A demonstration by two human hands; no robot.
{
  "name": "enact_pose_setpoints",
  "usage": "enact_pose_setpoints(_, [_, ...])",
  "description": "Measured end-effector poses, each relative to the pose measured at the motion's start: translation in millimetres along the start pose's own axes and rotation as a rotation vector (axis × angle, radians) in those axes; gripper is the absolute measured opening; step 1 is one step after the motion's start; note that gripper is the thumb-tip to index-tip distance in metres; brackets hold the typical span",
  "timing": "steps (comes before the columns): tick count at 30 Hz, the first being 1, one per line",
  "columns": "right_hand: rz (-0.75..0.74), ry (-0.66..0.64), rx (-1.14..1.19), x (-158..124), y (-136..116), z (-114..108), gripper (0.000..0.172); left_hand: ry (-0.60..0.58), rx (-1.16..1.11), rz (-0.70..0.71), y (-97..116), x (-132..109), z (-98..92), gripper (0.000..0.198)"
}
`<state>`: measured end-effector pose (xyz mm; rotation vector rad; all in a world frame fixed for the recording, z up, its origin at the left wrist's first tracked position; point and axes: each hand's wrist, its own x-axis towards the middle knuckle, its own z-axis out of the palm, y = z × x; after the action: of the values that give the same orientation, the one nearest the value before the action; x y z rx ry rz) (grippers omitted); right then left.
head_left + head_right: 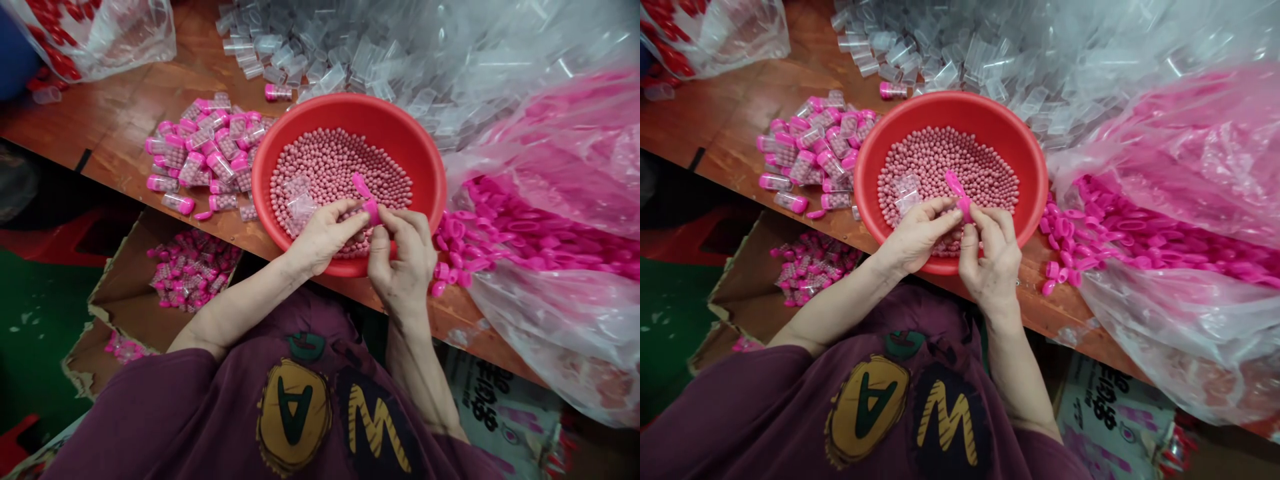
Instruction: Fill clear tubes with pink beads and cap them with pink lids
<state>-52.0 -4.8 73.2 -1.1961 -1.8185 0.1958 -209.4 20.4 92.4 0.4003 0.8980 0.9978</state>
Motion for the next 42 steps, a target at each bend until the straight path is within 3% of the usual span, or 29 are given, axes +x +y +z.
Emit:
enact_pose_setpoints(2, [0.134,-0.01,0.133,8,6,-4,0.028,-0.077,-0.026,-0.029,0,0,-2.5,0.008])
enact_pose_setpoints(5, [0.405,-0.036,0.428,25,16,-2,0.042,-0.232,0.017,-0.094,-1,0,-7.3,0.027])
enact_pose_setpoints(8, [0.501,-0.104,0.627,37,22,8,0.048,-0.28,-0.004,-0.104,-2,2,-10.7,0.042])
enact_pose_setpoints(11, [0.376,-0.012,0.552,35,22,10,0.036,-0.227,-0.077,-0.071,-2,4,-10.8,0.033])
enact_pose_setpoints(14, [0.112,-0.029,0.327,22,24,0,0.032,-0.159,-0.129,-0.052,0,6,-8.9,0.009])
enact_pose_setpoints(16, [-0.063,-0.11,0.172,11,28,-5,0.051,-0.125,-0.13,-0.069,2,6,-7.6,0.011])
enact_pose_setpoints(18, [-0.158,-0.15,0.048,1,31,-3,0.087,-0.11,-0.113,-0.097,3,6,-6.6,0.015])
enact_pose_setpoints(20, [-0.181,-0.16,-0.039,-5,33,2,0.107,-0.1,-0.116,-0.108,4,6,-6.1,0.017])
enact_pose_setpoints(22, [-0.169,-0.18,-0.085,-7,33,8,0.112,-0.109,-0.137,-0.104,5,6,-6.5,0.016])
enact_pose_setpoints(25, [-0.159,-0.207,-0.111,-4,34,8,0.107,-0.188,-0.126,-0.115,5,6,-9.0,0.015])
enact_pose_setpoints(28, [-0.252,-0.177,-0.091,1,35,3,0.105,-0.261,-0.096,-0.13,4,5,-12.3,0.021])
enact_pose_setpoints(36, [-0.231,-0.121,-0.025,-2,36,8,0.102,-0.275,-0.119,-0.234,8,4,-13.1,0.021])
enact_pose_setpoints(39, [-0.236,-0.091,-0.063,-4,39,13,0.099,-0.246,-0.032,-0.1,3,2,-11.6,0.012])
enact_pose_setpoints(42, [-0.253,-0.061,-0.12,-5,39,18,0.093,-0.13,0.102,0.218,-7,3,-11.0,0.032])
